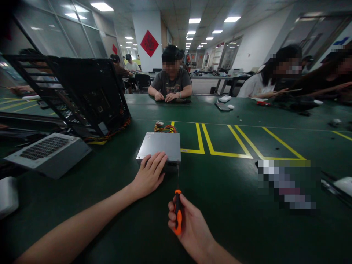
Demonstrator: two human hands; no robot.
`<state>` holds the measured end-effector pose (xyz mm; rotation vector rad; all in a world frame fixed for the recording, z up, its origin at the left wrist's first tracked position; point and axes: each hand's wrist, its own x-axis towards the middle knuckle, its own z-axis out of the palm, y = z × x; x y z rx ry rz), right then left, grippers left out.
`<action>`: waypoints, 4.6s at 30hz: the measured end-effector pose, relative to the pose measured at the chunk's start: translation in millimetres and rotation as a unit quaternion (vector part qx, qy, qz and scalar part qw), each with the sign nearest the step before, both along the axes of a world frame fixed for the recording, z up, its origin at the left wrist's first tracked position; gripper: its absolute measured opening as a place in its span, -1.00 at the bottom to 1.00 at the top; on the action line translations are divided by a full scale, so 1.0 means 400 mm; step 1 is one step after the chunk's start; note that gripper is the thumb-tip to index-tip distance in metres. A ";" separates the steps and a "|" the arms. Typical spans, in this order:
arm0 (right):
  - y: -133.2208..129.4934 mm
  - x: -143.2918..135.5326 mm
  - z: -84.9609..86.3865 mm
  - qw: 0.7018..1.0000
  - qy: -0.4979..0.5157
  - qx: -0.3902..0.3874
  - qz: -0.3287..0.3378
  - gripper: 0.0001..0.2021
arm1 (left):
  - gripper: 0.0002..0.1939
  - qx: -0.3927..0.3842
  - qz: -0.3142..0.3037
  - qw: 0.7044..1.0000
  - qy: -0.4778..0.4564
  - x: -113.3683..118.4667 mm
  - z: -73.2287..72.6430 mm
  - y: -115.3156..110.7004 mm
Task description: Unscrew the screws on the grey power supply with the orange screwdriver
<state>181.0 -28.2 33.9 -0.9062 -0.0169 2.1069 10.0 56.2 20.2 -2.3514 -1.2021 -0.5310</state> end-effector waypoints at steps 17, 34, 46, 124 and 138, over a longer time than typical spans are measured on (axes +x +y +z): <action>-0.003 0.001 -0.016 0.999 0.017 0.023 -0.022 -0.91 | -0.47 0.005 -0.005 1.000 -0.014 -0.003 0.000 0.004; -0.014 -0.001 -0.012 0.999 0.031 0.040 0.008 -0.87 | -0.47 0.006 -0.010 1.000 -0.020 -0.003 0.003 0.003; -0.011 0.002 -0.007 0.998 0.010 0.032 0.056 -0.70 | -0.47 0.004 -0.004 1.000 -0.014 -0.003 0.002 0.002; -0.018 0.003 -0.020 0.998 0.013 0.037 0.039 -0.69 | -0.45 0.002 -0.010 1.000 -0.024 -0.001 0.003 0.002; -0.021 -0.004 -0.019 0.999 -0.030 0.029 0.019 -0.86 | -0.46 0.004 -0.010 1.000 -0.028 -0.001 -0.003 0.004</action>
